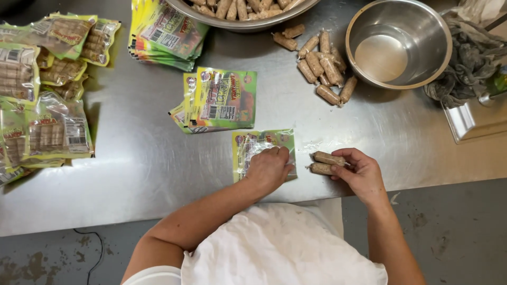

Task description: Packaging small sausage-like snacks into plastic bags on a production line.

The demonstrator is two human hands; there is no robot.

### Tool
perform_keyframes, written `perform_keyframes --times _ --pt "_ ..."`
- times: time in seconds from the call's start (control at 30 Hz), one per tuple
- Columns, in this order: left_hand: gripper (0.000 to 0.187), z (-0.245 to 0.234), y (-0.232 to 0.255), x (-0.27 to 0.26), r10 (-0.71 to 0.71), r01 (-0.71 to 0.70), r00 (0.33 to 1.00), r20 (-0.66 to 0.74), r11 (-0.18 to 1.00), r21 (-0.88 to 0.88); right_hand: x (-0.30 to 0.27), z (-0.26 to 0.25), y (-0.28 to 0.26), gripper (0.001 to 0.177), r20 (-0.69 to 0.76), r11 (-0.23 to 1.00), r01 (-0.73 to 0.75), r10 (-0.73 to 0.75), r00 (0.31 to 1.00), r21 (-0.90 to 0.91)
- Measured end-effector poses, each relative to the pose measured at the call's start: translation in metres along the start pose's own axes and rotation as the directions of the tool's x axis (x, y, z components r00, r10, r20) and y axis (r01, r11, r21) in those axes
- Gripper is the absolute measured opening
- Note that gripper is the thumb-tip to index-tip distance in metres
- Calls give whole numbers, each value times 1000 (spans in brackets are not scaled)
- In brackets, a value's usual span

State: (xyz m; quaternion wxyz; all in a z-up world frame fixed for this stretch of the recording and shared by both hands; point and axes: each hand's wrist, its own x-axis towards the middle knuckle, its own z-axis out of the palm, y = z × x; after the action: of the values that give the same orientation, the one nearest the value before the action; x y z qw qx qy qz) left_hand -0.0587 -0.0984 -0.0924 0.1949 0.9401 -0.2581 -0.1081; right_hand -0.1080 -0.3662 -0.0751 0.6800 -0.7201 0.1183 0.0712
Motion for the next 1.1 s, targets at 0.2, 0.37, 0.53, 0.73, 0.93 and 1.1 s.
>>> perform_keyframes --times 0.2,0.37,0.53,0.73,0.93,1.1 --pt "15 4 -11 -11 38 -45 988 -147 998 -43 2 17 19 41 -122 984 162 -153 981 69" --pt "15 -14 -12 -21 255 -339 827 -501 937 -82 5 55 6 41 13 981 194 -194 981 23" --pt "18 -17 12 -15 350 -612 632 -691 773 -168 16 105 -10 39 274 980 94 -140 951 174" --pt "28 -26 -52 -2 328 -420 821 -467 902 -105 23 91 15 45 440 995 92 -94 893 26" --pt "18 -44 -90 13 223 -230 925 -308 973 13 30 88 -1 38 544 780 389 -75 836 -490" --pt "18 -46 -87 22 170 -212 956 -239 964 -163 1 128 -138 39 662 687 464 34 748 -560"
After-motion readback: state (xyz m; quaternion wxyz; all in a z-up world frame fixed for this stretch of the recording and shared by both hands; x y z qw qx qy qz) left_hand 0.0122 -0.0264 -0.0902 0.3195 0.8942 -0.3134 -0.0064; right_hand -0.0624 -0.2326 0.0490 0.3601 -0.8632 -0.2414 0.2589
